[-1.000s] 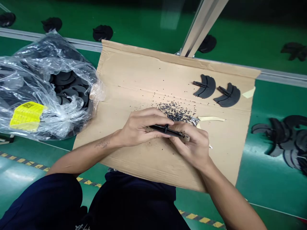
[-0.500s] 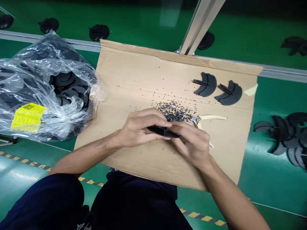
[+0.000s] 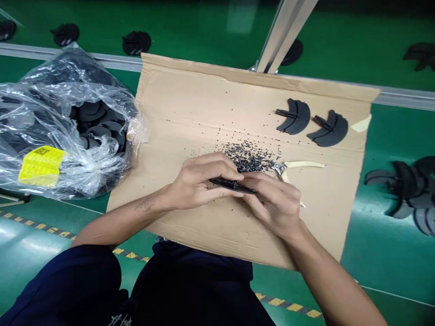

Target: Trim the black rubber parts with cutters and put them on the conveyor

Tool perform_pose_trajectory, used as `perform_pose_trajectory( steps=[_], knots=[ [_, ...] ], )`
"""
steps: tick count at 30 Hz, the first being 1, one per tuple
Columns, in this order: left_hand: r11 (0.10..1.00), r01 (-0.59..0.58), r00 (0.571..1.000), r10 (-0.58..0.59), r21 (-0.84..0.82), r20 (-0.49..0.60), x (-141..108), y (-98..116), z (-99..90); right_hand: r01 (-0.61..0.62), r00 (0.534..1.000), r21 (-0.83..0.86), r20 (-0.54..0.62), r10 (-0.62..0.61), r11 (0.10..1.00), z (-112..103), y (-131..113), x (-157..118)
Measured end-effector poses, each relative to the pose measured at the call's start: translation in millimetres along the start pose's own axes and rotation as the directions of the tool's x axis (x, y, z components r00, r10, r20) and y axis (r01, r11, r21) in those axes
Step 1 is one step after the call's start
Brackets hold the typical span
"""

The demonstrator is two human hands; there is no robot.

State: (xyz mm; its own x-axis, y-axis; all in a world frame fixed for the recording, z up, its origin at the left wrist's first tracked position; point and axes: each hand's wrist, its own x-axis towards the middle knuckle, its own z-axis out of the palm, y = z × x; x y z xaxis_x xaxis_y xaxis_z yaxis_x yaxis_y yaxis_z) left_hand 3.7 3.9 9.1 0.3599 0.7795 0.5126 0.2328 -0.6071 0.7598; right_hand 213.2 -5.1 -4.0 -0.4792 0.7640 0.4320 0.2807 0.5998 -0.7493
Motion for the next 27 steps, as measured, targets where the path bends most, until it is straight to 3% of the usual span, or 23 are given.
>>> perform_pose_trajectory(
  steps=[5, 10, 14, 19, 22, 24, 27],
  knots=[
    [0.991, 0.023, 1.000, -0.021, -0.129, 0.014, 2, -4, -3.3, 0.017, 0.999, 0.042, -0.051, -0.015, 0.999, 0, 3, 0],
    [0.872, 0.274, 0.957, -0.207, -0.405, 0.201, 5, -6, -10.4, -0.030, 0.999, 0.177, -0.005, 0.031, 0.984, -4, 3, 6],
    [0.808, 0.378, 0.922, -0.285, -0.451, 0.262, 5, -8, -11.7, -0.089, 0.995, 0.212, 0.055, 0.079, 0.973, -3, 1, 8],
    [0.815, 0.359, 0.930, -0.269, -0.455, 0.252, 2, -10, -7.3, -0.129, 0.988, 0.159, -0.058, 0.140, 0.979, -3, -3, 11],
    [0.908, 0.284, 0.957, -0.248, -0.309, 0.149, 0, -11, -0.6, -0.140, 0.988, 0.013, 0.073, 0.138, 0.990, -27, 1, 14],
    [0.950, 0.249, 0.968, -0.246, -0.190, 0.042, -1, -11, 2.4, -0.123, 0.957, -0.226, 0.230, 0.176, 0.966, -53, 9, 13],
    [0.971, 0.224, 0.970, -0.230, -0.086, -0.076, -1, -12, 1.7, -0.180, 0.895, -0.592, 0.233, 0.380, 0.786, -89, 24, 4]
  ],
)
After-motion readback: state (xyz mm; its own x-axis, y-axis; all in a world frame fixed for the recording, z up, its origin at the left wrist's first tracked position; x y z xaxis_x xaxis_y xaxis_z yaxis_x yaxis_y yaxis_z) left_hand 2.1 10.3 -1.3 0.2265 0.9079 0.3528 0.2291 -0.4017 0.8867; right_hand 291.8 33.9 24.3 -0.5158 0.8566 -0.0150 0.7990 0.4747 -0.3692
